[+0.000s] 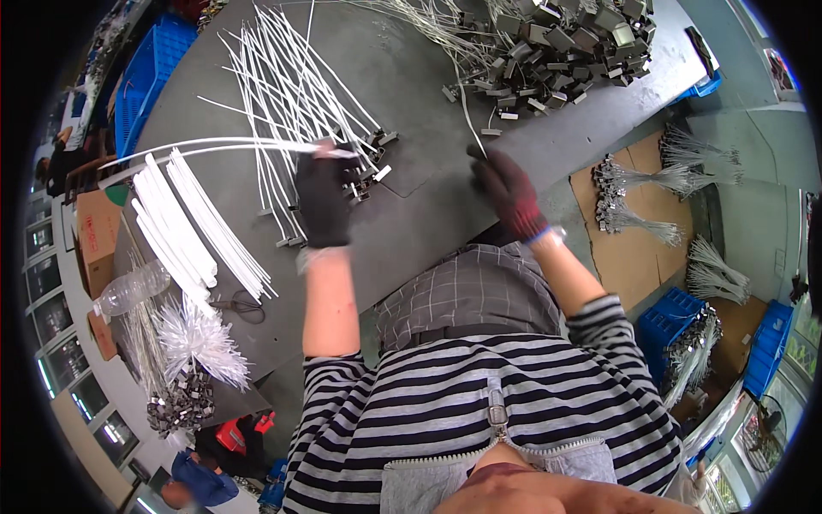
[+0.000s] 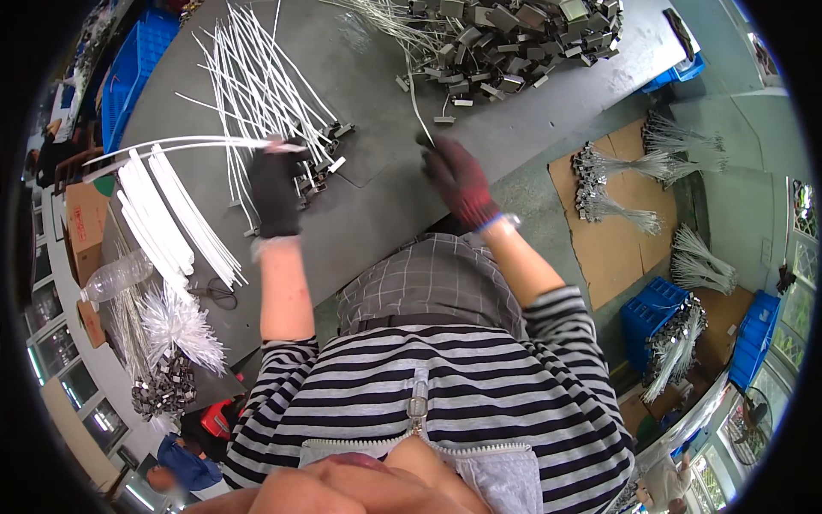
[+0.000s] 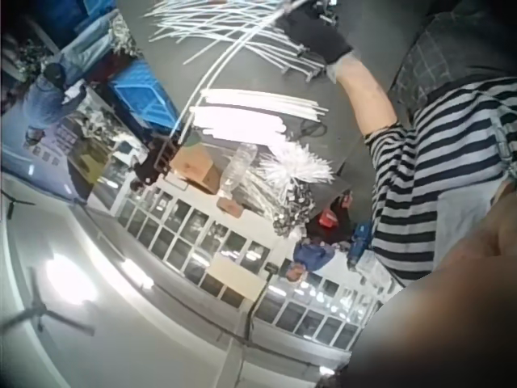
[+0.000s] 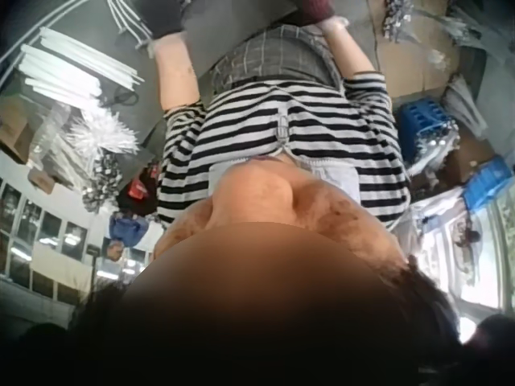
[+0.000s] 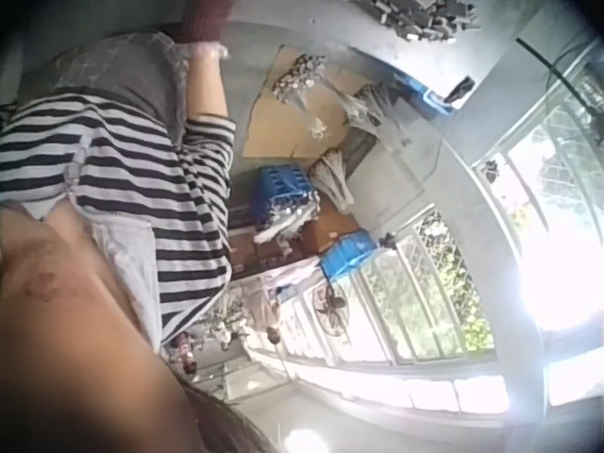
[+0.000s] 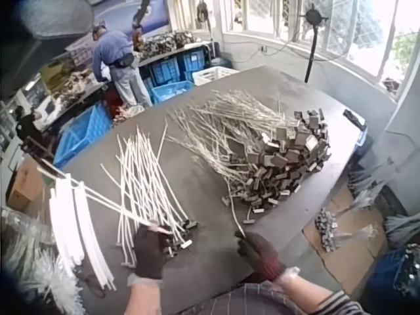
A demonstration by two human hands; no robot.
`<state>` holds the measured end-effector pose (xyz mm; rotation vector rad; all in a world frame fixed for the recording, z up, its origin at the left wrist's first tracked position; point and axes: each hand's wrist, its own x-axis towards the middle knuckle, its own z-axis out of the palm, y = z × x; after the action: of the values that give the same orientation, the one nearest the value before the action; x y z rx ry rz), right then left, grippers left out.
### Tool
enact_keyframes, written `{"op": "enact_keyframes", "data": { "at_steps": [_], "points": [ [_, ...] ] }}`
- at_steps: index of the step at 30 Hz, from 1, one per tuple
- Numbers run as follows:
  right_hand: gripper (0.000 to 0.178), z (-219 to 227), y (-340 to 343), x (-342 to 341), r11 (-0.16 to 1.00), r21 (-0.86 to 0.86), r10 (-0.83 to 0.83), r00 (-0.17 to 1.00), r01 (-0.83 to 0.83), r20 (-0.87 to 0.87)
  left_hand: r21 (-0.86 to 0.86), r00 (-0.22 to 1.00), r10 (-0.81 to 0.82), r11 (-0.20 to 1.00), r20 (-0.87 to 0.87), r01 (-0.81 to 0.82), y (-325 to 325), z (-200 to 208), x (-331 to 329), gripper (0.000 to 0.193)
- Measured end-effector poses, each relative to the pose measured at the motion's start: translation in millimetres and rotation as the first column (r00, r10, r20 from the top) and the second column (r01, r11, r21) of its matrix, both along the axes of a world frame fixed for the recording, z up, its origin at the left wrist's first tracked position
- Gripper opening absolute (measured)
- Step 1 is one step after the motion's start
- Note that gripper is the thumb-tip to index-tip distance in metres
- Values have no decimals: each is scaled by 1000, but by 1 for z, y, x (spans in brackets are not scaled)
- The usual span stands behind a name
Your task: The person bundles groups of white wires together by hand on a workbench.
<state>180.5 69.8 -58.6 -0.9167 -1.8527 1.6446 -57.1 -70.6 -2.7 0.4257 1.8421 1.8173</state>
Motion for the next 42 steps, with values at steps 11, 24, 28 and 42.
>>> {"op": "enact_keyframes", "data": {
  "at_steps": [11,24,28,42],
  "points": [
    [26,-19,-52,274,665,-660,44,864,349,501,192,678,-206,977,705,97,132,-69,159,17],
    [45,-60,-96,306,796,-348,-86,662,495,745,337,998,-30,940,-50,45,81,42,92,17],
    [41,-28,-63,268,870,-326,-71,749,369,659,200,978,-210,959,18,202,75,38,71,17],
    [34,48,-22,126,843,-535,179,909,56,376,230,771,-627,771,109,594,57,5,106,16]
  ]
}}
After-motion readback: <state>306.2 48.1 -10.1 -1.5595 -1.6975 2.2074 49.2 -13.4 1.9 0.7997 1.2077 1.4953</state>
